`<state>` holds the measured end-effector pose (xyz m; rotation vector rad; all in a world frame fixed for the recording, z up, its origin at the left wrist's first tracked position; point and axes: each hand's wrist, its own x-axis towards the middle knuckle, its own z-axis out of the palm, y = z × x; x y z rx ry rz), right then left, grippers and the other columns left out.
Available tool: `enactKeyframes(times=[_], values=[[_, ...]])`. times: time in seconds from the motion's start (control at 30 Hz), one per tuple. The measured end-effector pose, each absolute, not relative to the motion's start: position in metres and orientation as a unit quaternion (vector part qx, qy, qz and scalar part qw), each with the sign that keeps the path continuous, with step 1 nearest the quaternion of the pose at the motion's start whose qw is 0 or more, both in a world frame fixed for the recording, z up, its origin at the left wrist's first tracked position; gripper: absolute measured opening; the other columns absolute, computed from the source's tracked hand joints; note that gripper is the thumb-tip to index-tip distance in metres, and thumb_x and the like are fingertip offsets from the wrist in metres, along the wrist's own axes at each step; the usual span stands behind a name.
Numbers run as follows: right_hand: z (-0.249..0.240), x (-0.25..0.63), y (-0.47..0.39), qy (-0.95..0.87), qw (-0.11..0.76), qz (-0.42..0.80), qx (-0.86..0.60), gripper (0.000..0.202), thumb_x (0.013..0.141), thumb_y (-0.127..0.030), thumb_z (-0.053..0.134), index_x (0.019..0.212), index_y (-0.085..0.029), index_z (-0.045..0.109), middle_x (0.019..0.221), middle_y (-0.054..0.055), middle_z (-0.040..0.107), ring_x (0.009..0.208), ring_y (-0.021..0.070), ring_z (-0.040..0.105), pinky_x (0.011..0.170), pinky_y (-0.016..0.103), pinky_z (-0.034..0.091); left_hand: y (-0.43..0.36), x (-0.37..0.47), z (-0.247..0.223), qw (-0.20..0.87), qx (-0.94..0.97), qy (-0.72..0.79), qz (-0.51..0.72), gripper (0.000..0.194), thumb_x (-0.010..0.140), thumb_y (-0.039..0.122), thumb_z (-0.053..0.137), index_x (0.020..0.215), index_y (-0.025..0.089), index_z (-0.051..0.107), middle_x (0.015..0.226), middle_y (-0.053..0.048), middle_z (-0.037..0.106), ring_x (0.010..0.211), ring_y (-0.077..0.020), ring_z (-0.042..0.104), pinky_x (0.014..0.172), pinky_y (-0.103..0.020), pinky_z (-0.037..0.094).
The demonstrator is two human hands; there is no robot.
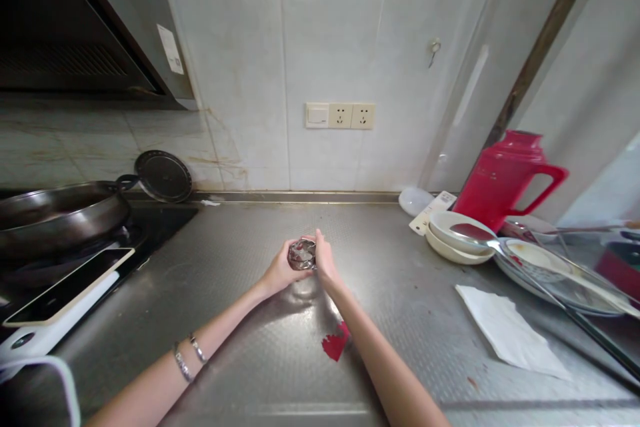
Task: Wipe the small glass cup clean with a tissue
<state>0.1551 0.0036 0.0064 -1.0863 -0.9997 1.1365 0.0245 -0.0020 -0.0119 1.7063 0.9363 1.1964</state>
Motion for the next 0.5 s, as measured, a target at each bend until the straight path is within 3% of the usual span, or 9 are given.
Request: enactKeyframes(times=[0.27,0.5], values=[[0.011,0.142,-0.007,-0.452,0.629,0.442,-0.453,0.055,0.078,-0.063,0.043,0.089,-0.018,0.073,0.097,0.006,0.073,0.099,0.0242,0.062,0.091,0.033,0.043,-0.007,0.030,-0.003,0.317,0.609,0.484,0.544,0.067,0.051,0.028,0.082,0.104,0.017,0.043,0.100,-0.010,0.063,0.095,-0.0241,0.063,0.085,-0.040,0.048],[0.017,0.139,-0.013,-0.468,0.632,0.433,-0.440,0.045,0.082,-0.051,0.042,0.093,-0.020,0.073,0.104,0.005,0.071,0.102,0.0227,0.061,0.094,0.033,0.040,-0.009,0.031,-0.002,0.306,0.582,0.498,0.566,0.067,0.055,0.033,0.080,0.106,0.017,0.039,0.103,-0.010,0.061,0.096,-0.0231,0.062,0.085,-0.039,0.048]])
